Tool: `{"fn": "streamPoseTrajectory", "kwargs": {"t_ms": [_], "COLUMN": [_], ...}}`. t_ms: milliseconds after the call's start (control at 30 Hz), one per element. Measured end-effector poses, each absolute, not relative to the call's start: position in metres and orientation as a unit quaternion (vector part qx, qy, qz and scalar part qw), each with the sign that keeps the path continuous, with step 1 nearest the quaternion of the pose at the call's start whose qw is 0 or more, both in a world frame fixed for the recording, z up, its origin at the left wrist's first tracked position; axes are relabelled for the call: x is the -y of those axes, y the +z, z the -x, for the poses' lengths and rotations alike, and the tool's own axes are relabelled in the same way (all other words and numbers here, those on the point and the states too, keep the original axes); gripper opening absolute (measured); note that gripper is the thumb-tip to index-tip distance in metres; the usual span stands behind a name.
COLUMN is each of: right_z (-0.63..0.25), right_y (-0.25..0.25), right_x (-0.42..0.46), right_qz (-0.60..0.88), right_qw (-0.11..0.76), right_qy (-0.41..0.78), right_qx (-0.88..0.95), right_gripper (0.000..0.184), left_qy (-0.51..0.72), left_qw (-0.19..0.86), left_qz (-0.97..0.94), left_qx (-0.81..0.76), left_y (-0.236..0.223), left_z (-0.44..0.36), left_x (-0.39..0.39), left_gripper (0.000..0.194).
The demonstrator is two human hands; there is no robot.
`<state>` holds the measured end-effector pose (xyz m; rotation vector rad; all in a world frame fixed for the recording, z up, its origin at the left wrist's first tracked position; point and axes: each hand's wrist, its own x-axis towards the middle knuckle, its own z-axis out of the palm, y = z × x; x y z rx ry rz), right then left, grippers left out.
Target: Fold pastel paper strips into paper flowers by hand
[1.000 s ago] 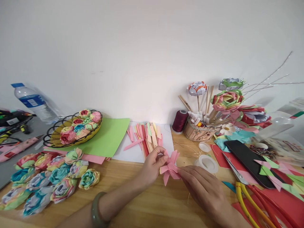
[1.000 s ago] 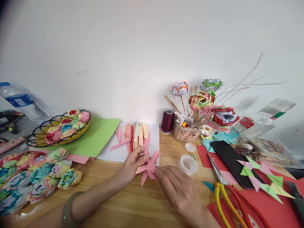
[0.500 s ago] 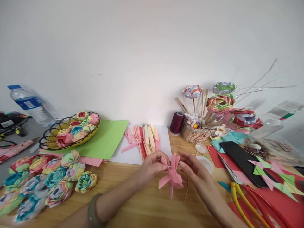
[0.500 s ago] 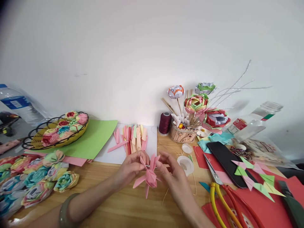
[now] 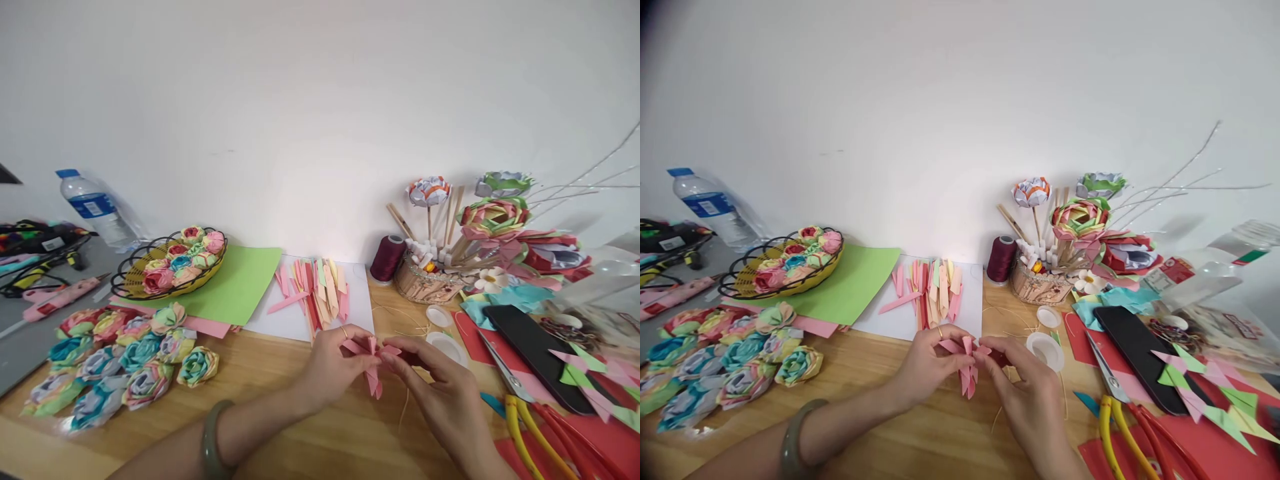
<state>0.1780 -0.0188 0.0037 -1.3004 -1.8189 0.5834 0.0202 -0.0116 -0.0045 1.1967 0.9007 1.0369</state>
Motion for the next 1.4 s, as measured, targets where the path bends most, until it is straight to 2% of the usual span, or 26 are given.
{"fn": "streamPoseTrajectory", "kwargs": {"t_ms": [100, 200, 367, 467, 567, 967, 1200, 1400], "right_z": [-0.180, -0.178, -0.174, -0.173, -0.173, -0.170, -0.167, -0.168], "right_y": [0.002, 0.003, 0.003, 0.002, 0.001, 0.008, 0.011, 0.011], "right_x": [0.018, 0.020, 0.023, 0.025, 0.026, 0.031, 0.032, 0.031], "right_qz": [0.527, 0.460, 0.396, 0.390, 0.388, 0.369, 0.352, 0.324], "right_qw": [0.406, 0.417, 0.441, 0.458, 0.478, 0.495, 0.511, 0.512], "right_qy": [0.197, 0.122, 0.036, 0.031, 0.018, 0.009, 0.006, 0.010], "right_qx": [0.720, 0.775, 0.805, 0.798, 0.788, 0.787, 0.784, 0.795], "right_gripper": [0.020, 0.019, 0.026, 0.027, 0.025, 0.020, 0.018, 0.022], "left_qy": [0.478, 0.507, 0.552, 0.555, 0.558, 0.585, 0.603, 0.612], "left_qw": [0.623, 0.614, 0.557, 0.500, 0.438, 0.296, 0.227, 0.211], "left_qz": [-0.492, -0.502, -0.533, -0.571, -0.602, -0.683, -0.705, -0.707], "left_qx": [-0.375, -0.338, -0.318, -0.342, -0.367, -0.322, -0.296, -0.284], "left_y": [-0.007, -0.011, -0.016, -0.017, -0.016, -0.013, -0.014, -0.014], "left_z": [-0.019, -0.020, -0.022, -0.022, -0.021, -0.019, -0.018, -0.018], "left_x": [0.010, 0.009, 0.011, 0.013, 0.016, 0.020, 0.019, 0.018], "left_gripper": [0.017, 0.012, 0.012, 0.017, 0.013, 0.009, 0.013, 0.015]}}
